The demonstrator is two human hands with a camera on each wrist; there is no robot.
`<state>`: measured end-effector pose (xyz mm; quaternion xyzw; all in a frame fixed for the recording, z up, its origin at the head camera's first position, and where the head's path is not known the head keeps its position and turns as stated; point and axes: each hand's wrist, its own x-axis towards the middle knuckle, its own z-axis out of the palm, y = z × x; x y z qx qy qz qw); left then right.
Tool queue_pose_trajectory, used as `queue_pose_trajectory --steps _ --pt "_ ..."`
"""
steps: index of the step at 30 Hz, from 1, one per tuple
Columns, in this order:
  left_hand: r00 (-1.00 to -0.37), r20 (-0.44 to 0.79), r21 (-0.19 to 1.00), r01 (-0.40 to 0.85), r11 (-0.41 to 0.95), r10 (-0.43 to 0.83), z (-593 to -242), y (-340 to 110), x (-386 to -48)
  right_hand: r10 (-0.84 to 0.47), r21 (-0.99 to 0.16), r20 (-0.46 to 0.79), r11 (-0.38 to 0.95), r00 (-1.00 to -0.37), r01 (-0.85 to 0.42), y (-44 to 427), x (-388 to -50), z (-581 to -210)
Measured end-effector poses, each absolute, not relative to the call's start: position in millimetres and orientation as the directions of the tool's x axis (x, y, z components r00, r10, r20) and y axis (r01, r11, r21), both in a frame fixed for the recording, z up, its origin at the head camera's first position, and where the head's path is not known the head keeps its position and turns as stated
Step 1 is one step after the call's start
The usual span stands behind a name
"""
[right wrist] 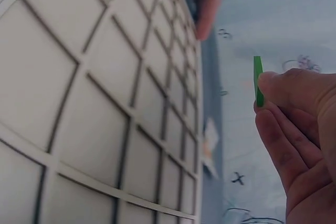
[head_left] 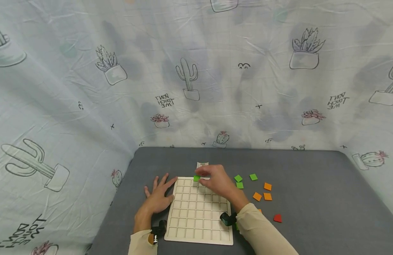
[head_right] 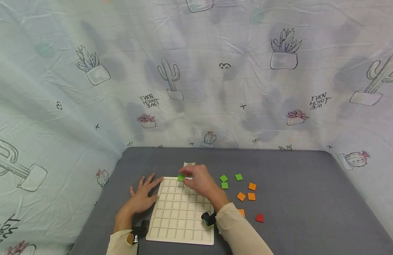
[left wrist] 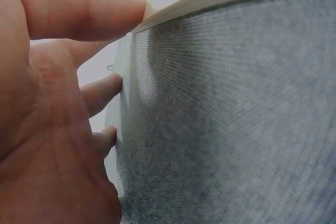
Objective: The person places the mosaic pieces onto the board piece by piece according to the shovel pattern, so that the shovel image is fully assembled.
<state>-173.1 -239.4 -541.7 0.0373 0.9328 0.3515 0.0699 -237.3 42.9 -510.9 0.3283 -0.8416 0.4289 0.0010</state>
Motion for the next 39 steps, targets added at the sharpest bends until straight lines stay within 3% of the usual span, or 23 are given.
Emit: queue_pose_trajectory --steps 8,28,39 --pt "-0.988 -0.111 0.664 0.01 0.748 0.112 -541.8 -241.0 -172.8 -0.566 -0.751 0.232 0.412 -0.791 -0.516 30.5 -247.5 -527.4" --pt "-0.987 -0.118 0.668 0.001 0.744 0.107 -538.3 -240.2 -173.6 -0.587 -0.629 0.186 0.545 -0.788 -0.554 15.5 -250.3 -534.7" --pt "-0.988 -0.111 0.665 0.005 0.747 0.105 -539.3 -239.8 -173.3 -0.603 -0.6 0.192 0.552 -0.774 -0.579 16.5 -245.6 -528.9"
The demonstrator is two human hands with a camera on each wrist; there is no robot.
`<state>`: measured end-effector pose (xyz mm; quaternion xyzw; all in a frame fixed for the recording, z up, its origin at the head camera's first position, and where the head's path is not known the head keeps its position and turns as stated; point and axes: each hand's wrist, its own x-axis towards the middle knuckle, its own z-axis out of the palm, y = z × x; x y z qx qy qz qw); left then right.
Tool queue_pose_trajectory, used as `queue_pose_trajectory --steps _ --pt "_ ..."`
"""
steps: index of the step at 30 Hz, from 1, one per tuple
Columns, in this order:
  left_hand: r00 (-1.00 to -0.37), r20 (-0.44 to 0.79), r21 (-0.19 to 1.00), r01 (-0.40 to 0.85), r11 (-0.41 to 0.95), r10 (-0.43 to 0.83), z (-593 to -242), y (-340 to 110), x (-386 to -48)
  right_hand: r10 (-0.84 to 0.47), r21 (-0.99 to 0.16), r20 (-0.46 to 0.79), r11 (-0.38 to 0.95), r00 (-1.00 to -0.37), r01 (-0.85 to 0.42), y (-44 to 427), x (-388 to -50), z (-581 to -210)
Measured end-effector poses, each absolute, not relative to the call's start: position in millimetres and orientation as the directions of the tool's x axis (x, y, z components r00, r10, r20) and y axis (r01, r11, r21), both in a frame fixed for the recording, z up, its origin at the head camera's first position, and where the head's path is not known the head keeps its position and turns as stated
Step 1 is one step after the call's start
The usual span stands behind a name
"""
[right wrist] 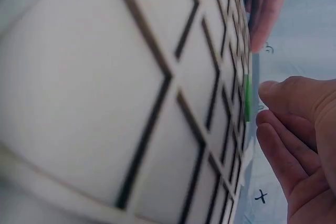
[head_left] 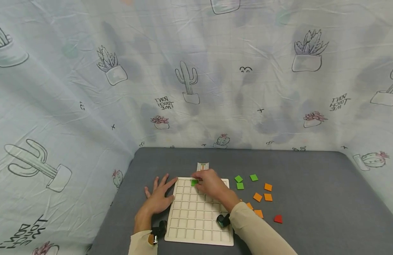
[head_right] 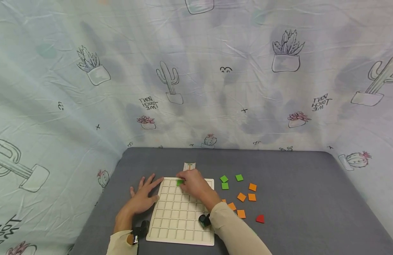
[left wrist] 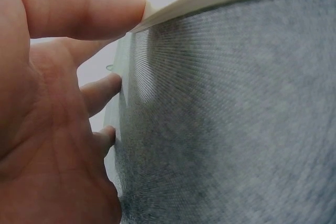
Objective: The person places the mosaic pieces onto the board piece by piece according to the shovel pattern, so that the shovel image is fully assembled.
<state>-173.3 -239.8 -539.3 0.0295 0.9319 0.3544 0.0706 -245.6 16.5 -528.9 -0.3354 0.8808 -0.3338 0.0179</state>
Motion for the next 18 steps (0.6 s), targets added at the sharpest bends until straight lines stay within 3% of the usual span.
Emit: queue_pose_trajectory --steps 12,18 --pt "-0.989 -0.113 0.667 -0.007 0.745 0.092 -540.8 -238.4 -167.5 -0.658 -0.621 0.256 0.45 -0.709 -0.642 43.6 -227.5 -512.8" --pt "-0.989 -0.112 0.671 -0.006 0.742 0.093 -540.6 -235.7 -163.9 -0.629 -0.634 0.286 0.441 -0.723 -0.635 73.6 -217.1 -505.7"
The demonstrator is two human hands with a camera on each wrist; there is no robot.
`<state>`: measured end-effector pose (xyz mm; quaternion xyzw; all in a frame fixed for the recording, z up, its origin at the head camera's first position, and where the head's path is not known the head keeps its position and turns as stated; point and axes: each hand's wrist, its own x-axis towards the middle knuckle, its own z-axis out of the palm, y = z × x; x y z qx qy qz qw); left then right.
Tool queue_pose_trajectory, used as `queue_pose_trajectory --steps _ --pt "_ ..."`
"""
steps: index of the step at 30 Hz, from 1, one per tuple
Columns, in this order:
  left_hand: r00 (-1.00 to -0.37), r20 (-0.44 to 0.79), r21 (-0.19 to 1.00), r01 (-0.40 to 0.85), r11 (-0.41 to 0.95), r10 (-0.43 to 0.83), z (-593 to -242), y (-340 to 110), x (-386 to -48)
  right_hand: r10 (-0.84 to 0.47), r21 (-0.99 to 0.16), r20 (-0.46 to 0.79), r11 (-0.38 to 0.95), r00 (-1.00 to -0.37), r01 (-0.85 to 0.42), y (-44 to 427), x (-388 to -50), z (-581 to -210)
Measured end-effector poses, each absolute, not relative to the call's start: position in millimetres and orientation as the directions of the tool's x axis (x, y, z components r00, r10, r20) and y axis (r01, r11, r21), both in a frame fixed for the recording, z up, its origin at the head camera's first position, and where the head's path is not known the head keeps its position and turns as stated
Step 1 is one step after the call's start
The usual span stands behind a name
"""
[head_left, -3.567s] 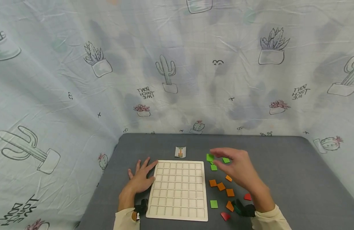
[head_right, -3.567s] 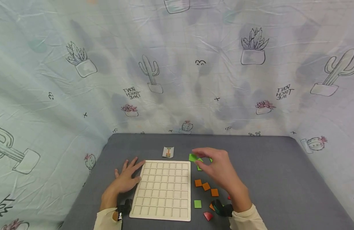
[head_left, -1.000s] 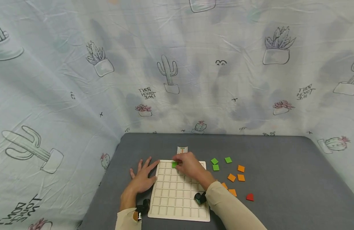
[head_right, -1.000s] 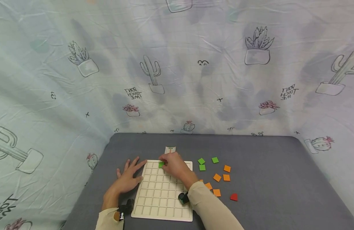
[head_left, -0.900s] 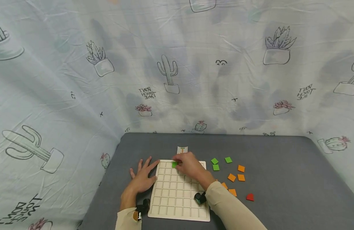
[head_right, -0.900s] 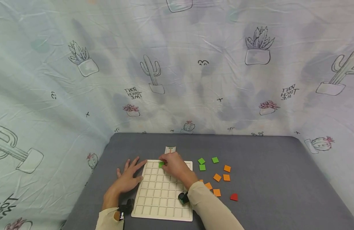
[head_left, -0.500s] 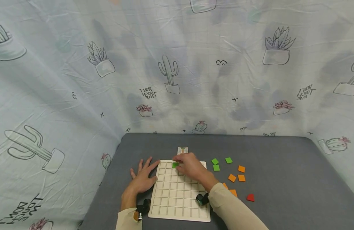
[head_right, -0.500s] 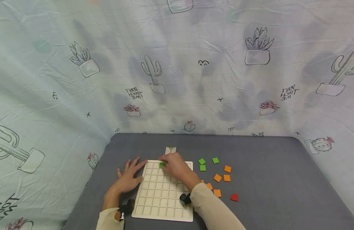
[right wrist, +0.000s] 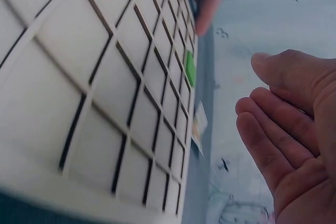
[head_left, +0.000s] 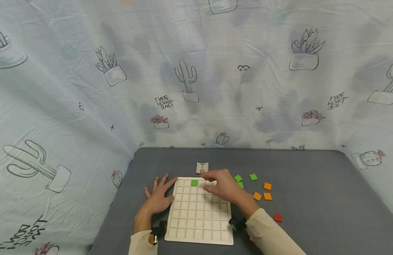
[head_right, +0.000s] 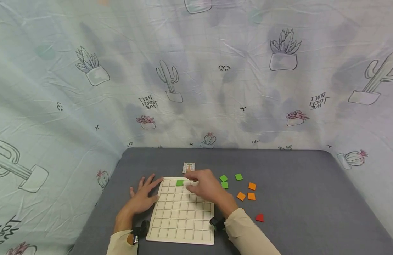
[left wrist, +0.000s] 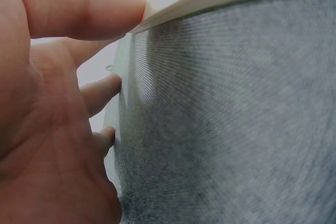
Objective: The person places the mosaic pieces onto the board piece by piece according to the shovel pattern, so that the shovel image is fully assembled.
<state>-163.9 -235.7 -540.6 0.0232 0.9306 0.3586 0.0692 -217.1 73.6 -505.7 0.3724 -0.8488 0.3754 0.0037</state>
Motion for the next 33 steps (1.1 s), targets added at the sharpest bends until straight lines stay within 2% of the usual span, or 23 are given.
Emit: queue_pose_trajectory --steps 10,16,25,33 --pt "-0.988 -0.116 0.691 -0.005 0.722 0.104 -538.5 -235.7 -162.4 -0.504 -0.702 0.252 0.492 -0.826 -0.515 121.6 -203.0 -498.1" --pt "-0.987 -0.121 0.692 -0.008 0.722 0.105 -539.3 -236.2 -162.4 -0.446 -0.705 0.243 0.529 -0.862 -0.472 143.8 -194.3 -497.9" --pt "-0.987 -0.122 0.692 -0.01 0.722 0.104 -538.9 -236.1 -163.1 -0.442 -0.74 0.269 0.474 -0.856 -0.478 174.4 -181.7 -501.8" --pt "-0.987 -0.129 0.689 -0.018 0.725 0.099 -537.9 -235.9 -162.5 -0.431 -0.73 0.277 0.486 -0.859 -0.48 203.9 -170.0 -504.7"
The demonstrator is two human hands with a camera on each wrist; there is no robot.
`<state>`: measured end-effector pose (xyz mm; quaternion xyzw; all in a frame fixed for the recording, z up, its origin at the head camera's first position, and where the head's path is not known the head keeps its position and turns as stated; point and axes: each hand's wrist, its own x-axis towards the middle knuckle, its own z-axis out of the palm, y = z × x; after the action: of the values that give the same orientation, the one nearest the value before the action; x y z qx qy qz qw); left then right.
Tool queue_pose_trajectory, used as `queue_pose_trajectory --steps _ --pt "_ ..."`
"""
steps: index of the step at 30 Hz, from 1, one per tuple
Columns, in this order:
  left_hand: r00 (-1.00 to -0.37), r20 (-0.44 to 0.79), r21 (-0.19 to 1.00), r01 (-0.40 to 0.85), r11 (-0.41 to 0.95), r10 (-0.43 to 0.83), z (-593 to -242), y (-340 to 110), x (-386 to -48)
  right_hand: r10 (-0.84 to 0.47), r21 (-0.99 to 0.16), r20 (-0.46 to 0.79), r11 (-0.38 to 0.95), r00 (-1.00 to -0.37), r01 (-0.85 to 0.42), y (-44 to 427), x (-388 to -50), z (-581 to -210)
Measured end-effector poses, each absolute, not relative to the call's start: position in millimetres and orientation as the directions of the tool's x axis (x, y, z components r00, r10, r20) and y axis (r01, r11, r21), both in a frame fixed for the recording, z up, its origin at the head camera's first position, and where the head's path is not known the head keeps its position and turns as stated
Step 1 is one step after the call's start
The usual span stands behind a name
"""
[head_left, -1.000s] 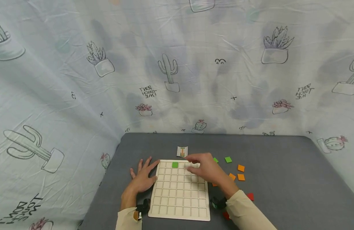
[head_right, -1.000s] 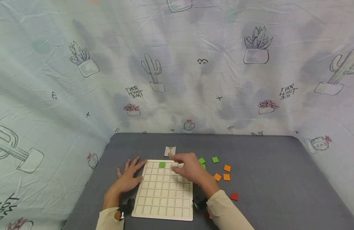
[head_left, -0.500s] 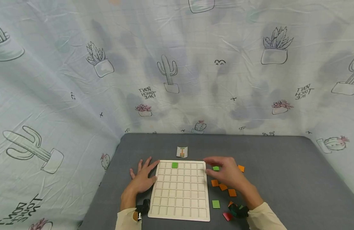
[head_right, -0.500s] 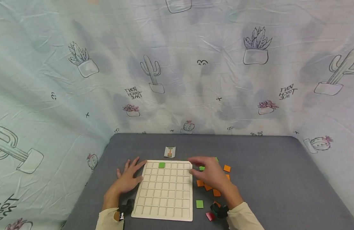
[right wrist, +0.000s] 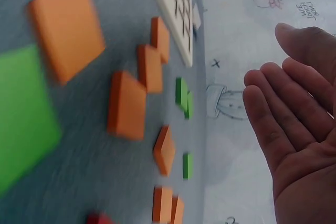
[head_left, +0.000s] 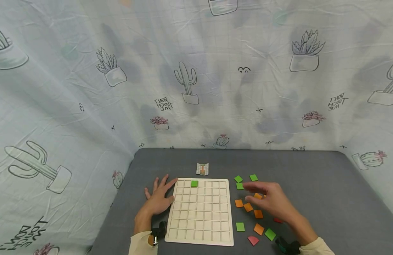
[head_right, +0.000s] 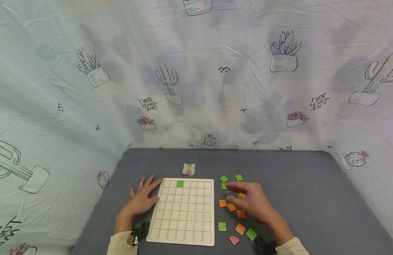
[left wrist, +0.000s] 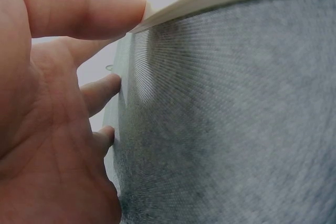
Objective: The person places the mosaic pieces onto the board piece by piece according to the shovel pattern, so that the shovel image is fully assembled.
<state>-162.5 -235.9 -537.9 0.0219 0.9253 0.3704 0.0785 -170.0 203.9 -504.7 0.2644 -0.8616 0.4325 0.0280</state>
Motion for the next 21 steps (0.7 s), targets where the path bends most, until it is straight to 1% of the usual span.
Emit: queue_pose_trajectory --steps 8,12,21 --pt "-0.988 -0.121 0.689 -0.013 0.725 0.097 -536.9 -234.4 -161.6 -0.428 -0.725 0.27 0.499 -0.863 -0.475 233.6 -156.9 -504.9" --pt "-0.988 -0.116 0.691 -0.008 0.723 0.099 -538.3 -234.2 -161.9 -0.429 -0.699 0.297 0.511 -0.853 -0.5 248.7 -152.9 -506.5" --pt "-0.988 -0.115 0.692 -0.006 0.722 0.102 -540.8 -236.6 -162.8 -0.406 -0.641 0.286 0.592 -0.868 -0.488 278.5 -150.8 -516.6"
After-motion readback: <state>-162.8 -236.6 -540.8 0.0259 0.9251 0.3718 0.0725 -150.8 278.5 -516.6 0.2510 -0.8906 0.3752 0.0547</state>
